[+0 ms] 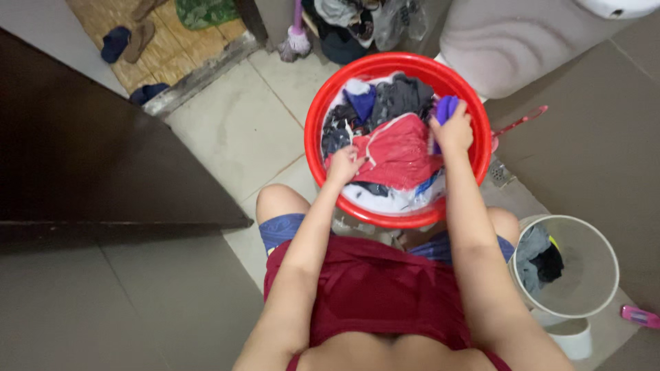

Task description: The person washes clothes by hand in a red basin, scrubbing them against a purple brush and rinsing them before placing them into a white bucket.

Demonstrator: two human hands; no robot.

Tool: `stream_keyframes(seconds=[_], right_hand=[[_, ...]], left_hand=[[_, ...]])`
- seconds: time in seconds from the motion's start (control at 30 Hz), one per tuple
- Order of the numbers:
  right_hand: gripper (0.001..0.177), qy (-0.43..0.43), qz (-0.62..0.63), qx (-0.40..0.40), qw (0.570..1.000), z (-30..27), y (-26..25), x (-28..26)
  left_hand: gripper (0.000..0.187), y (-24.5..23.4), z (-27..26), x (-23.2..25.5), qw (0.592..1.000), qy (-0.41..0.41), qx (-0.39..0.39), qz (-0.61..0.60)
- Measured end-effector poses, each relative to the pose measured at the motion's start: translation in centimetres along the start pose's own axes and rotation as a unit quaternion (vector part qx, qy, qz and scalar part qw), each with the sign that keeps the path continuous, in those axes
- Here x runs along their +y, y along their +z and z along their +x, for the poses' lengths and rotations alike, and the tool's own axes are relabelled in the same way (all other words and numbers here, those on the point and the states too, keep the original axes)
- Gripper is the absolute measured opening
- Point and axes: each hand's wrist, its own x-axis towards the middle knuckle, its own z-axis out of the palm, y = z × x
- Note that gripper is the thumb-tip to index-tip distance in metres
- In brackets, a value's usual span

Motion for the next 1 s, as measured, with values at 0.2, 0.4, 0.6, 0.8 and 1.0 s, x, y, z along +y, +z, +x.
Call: stream_keyframes(seconds=[0.2, 0.4, 0.6, 0.8, 1.0], right_hand=[[0.097, -0.035, -0.126, -0.026, 0.991, -0.1, 3.6, 3.6], [0.087, 0.005, -0.088, -0.088, 0.992, -0.2, 2.6, 3.2], [0.054, -0.259, 0.042, 0.037, 0.964, -10.7, 2.1, -3.6], [0.051, -0.335, -0.028, -0.081, 0.938, -12.7, 4.2, -5.1], [0.049, -0.259, -0.065, -0.016, 0.964, -9.8, 2.1, -5.7]], left_hand=[[0.017, 2.4, 2.1, 1.9, 0.99, 0.1, 0.01, 0.097], [0.029, 2.6, 2.3, -0.2, 0.929, -0.119, 0.036, -0.349], [0.06, 1.3, 1.2, -3.4, 0.916, -0.243, 0.073, -0.31], [0.086, 0.4, -0.3, -1.5, 0.785, -0.32, 0.005, -0.53], [0.095, 1.4, 0.5, -2.5, 0.853, -0.309, 0.06, -0.415]])
